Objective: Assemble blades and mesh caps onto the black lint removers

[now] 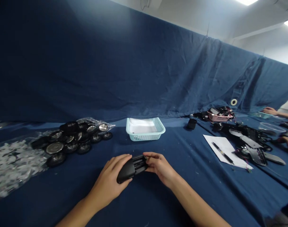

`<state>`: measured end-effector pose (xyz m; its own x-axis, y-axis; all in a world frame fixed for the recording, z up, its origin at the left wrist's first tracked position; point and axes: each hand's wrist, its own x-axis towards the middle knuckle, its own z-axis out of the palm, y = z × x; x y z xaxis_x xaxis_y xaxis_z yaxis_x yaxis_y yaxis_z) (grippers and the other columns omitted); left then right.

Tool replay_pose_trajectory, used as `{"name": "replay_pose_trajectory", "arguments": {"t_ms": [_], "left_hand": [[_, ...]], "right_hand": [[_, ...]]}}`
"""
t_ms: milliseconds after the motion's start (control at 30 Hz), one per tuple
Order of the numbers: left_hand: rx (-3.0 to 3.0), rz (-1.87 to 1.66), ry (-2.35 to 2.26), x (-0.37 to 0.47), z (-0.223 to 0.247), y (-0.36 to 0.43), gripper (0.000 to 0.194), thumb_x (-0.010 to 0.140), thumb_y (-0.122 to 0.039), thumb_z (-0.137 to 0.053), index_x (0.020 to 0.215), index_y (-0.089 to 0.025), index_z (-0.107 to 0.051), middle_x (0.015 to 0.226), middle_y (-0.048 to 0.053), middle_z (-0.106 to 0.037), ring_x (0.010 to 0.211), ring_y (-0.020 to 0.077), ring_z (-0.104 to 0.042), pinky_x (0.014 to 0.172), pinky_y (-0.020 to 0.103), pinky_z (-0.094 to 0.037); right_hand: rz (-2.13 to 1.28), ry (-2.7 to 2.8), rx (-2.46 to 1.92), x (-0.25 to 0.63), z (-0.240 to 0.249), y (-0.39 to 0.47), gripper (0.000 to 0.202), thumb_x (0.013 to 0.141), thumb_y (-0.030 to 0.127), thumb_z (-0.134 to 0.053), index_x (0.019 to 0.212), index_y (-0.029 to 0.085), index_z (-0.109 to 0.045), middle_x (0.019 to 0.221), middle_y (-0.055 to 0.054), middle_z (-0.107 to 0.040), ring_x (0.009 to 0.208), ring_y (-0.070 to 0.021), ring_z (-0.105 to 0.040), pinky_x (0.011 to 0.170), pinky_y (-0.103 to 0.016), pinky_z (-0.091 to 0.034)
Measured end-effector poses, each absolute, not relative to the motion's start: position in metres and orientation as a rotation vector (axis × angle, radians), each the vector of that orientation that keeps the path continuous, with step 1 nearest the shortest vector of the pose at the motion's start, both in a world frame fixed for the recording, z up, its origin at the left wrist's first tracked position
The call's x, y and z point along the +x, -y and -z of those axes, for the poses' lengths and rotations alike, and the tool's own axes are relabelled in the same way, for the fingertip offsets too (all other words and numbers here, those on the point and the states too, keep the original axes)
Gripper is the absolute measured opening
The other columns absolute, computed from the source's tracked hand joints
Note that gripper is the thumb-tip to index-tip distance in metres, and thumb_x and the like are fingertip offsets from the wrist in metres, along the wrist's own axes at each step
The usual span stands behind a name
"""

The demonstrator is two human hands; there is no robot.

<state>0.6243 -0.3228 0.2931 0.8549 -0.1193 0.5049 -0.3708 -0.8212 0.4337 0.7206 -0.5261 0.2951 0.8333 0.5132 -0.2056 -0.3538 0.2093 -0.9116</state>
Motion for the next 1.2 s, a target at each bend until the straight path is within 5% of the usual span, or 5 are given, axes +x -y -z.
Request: {"name": "replay_pose_trajectory", "arguments": {"t_ms": [167, 400, 633, 1033, 1200], "left_hand": [[2.533, -0.49, 0.384, 0.622, -0.295, 0.321, 0.077, 0.074, -0.037, -0.074, 0.14, -0.034, -0.036, 0.138, 0.006, -0.05, 0.121, 0.0311, -0.049, 0.101, 0.052, -0.042], [2.276, -0.523, 0.02, 0.631, -0.283, 0.317, 0.055, 0.09, -0.05, -0.048, 0.139, -0.026, -0.037, 0.145, 0.009, -0.041, 0.132, 0.0268, -0.041, 0.107, 0.045, -0.038], [2.292, -0.168, 0.079, 0.631, -0.289, 0.31, 0.068, 0.071, -0.063, -0.066, 0.129, -0.031, -0.052, 0.123, 0.008, -0.062, 0.118, 0.0317, -0.053, 0.1, 0.05, -0.04], [2.435, -0.437, 0.186, 0.62, -0.294, 0.328, 0.065, 0.066, -0.046, -0.076, 0.123, -0.029, -0.05, 0.111, 0.004, -0.059, 0.089, 0.0225, -0.064, 0.078, 0.036, -0.054], [2.643, -0.62, 0.292, 0.619, -0.292, 0.329, 0.062, 0.071, -0.031, -0.076, 0.125, -0.03, -0.047, 0.117, 0.005, -0.055, 0.102, 0.0264, -0.061, 0.078, 0.039, -0.056]], "right_hand": [[-0.503, 0.233, -1.282, 0.718, -0.294, 0.527, 0.034, 0.068, 0.017, -0.074, 0.102, 0.018, -0.072, 0.096, -0.006, -0.07, 0.086, -0.0186, -0.063, 0.076, -0.031, -0.051], [-0.438, 0.367, -1.17, 0.723, -0.294, 0.528, 0.033, 0.065, 0.012, -0.071, 0.096, 0.022, -0.074, 0.105, -0.006, -0.072, 0.105, -0.0239, -0.06, 0.09, -0.034, -0.044], [-0.422, 0.394, -1.227, 0.724, -0.295, 0.529, 0.035, 0.065, 0.009, -0.06, 0.094, 0.02, -0.076, 0.108, -0.008, -0.071, 0.102, -0.0243, -0.059, 0.094, -0.038, -0.041], [-0.434, 0.447, -1.182, 0.729, -0.294, 0.532, 0.039, 0.062, 0.005, -0.058, 0.092, 0.022, -0.075, 0.1, -0.005, -0.074, 0.112, -0.0257, -0.057, 0.1, -0.038, -0.036], [-0.401, 0.365, -1.197, 0.73, -0.291, 0.531, 0.039, 0.063, 0.007, -0.063, 0.096, 0.024, -0.074, 0.108, -0.004, -0.071, 0.111, -0.0234, -0.058, 0.096, -0.034, -0.04]]}}
